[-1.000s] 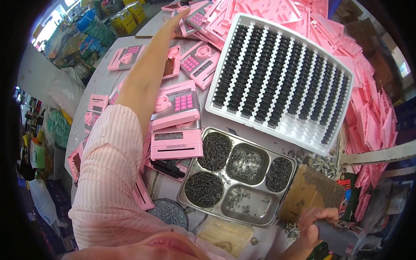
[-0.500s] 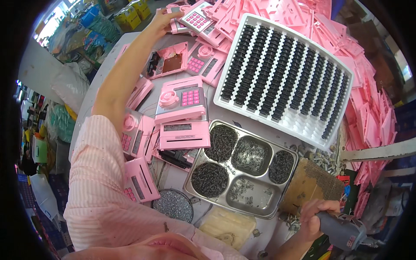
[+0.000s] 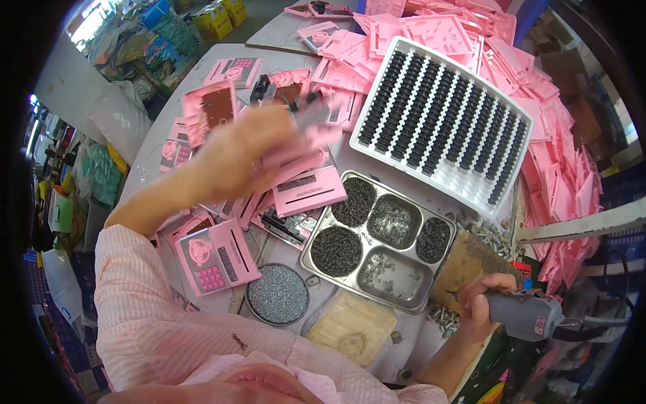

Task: Assembling and soldering electronic components inside pink toy ATM/safes at a factory workbench.

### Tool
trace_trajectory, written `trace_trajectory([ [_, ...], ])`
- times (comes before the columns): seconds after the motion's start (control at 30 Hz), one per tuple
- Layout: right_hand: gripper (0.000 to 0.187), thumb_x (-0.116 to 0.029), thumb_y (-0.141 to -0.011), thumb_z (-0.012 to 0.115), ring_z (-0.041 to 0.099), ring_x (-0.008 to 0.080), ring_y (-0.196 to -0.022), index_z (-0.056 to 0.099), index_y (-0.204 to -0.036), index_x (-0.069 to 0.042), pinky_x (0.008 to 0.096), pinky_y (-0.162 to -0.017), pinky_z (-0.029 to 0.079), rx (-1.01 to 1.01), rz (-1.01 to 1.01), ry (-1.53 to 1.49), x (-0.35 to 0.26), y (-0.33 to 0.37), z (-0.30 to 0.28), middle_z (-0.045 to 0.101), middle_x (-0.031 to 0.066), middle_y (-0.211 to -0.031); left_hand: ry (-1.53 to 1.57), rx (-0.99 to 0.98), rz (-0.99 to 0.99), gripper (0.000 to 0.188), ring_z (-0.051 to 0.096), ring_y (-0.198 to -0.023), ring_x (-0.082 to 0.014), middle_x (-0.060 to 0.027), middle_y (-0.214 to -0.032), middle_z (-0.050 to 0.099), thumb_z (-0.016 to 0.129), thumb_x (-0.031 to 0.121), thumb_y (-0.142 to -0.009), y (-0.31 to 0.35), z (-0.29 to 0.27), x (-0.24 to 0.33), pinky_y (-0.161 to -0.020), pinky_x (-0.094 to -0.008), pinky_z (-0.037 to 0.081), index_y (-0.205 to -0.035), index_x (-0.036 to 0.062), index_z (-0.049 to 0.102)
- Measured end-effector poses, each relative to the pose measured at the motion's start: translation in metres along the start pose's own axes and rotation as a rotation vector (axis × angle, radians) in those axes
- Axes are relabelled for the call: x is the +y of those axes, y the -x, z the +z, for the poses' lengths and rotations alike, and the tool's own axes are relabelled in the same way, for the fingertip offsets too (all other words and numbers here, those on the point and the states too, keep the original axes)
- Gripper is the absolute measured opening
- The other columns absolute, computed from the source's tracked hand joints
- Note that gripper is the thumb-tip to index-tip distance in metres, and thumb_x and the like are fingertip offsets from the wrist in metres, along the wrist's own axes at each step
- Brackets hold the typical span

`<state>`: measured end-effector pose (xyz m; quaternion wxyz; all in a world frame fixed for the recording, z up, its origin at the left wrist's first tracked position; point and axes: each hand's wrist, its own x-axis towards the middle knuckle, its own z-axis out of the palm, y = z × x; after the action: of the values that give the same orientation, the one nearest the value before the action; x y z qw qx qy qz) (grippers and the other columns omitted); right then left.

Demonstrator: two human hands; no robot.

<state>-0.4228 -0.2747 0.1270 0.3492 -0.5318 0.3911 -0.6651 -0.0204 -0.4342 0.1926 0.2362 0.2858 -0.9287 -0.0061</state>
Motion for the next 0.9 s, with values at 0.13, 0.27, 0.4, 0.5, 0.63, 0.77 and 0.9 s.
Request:
trace_trajectory([
  [0.13,0.035,-0.022,-0.088,0.070,0.040,0.0112,-0.050,0.048,-0.108,-0.004,0.0264,-0.047,0.034,-0.022,0.022,-0.016,-0.001,-0.002,0.009,0.041,0.0000,-0.060,-0.026,-0.225,0.199,0.057,0.064,-0.093,-0.0313,-0.0169,-0.119,0.054,0.057,0.006,-0.090,0.039,-0.001,0.030,-0.072,-0.0381,0.057,-0.145,0.0158,0.045],
  [0.27,0.034,-0.020,-0.088,0.069,0.040,0.0113,-0.050,0.048,-0.108,-0.004,0.0256,-0.047,0.034,-0.048,0.015,-0.055,0.001,-0.002,0.005,0.041,0.0003,-0.060,0.192,-0.561,0.014,0.059,0.066,-0.099,-0.0310,-0.0197,-0.131,0.055,0.073,0.016,-0.078,0.054,-0.002,0.044,-0.074,-0.0398,0.057,-0.135,0.0198,0.056],
  [0.4,0.037,-0.020,-0.088,0.072,0.041,0.0117,-0.049,0.046,-0.109,-0.004,0.0256,-0.047,0.034,-0.005,0.033,-0.002,-0.006,0.003,-0.007,0.044,0.0018,-0.060,0.788,-0.556,-0.195,0.045,0.068,-0.081,-0.0232,-0.0144,-0.099,0.069,0.070,0.023,-0.086,-0.028,0.013,-0.055,-0.071,-0.0332,0.054,-0.128,0.0083,0.060],
  [0.5,0.040,-0.021,-0.087,0.074,0.042,0.0121,-0.048,0.044,-0.109,-0.004,0.0259,-0.046,0.034,-0.027,0.029,-0.036,0.003,-0.003,-0.002,0.047,0.0030,-0.060,0.366,0.161,-0.607,0.084,0.061,-0.116,-0.0278,-0.0214,-0.125,0.063,0.077,0.056,-0.076,-0.090,0.063,-0.176,-0.096,-0.0396,0.050,-0.136,0.0011,0.054],
  [0.63,0.042,-0.022,-0.087,0.075,0.042,0.0124,-0.048,0.044,-0.107,-0.003,0.0264,-0.046,0.035,-0.003,0.037,-0.009,-0.001,-0.001,-0.008,0.047,0.0034,-0.060,0.484,0.070,-0.967,0.092,0.056,-0.123,-0.0304,-0.0216,-0.134,0.059,0.082,0.059,-0.069,-0.142,0.158,-0.268,-0.100,-0.0393,0.046,-0.135,-0.0004,0.057],
  [0.77,0.041,-0.023,-0.086,0.074,0.044,0.0128,-0.048,0.044,-0.106,-0.003,0.0262,-0.046,0.036,0.026,0.028,0.033,-0.005,0.004,-0.018,0.047,0.0033,-0.060,0.558,-0.002,-1.026,0.081,0.063,-0.111,-0.0285,-0.0187,-0.119,0.067,0.088,0.047,-0.065,-0.166,0.168,-0.292,-0.093,-0.0381,0.050,-0.125,-0.0032,0.065],
  [0.9,0.041,-0.023,-0.086,0.074,0.044,0.0130,-0.047,0.044,-0.106,-0.003,0.0261,-0.045,0.037,0.083,0.029,0.069,-0.004,0.009,-0.027,0.047,0.0030,-0.059,0.530,0.032,-0.957,0.082,0.067,-0.098,-0.0265,-0.0174,-0.101,0.071,0.088,0.039,-0.064,-0.201,0.161,-0.291,-0.086,-0.0392,0.054,-0.125,-0.0062,0.057],
])
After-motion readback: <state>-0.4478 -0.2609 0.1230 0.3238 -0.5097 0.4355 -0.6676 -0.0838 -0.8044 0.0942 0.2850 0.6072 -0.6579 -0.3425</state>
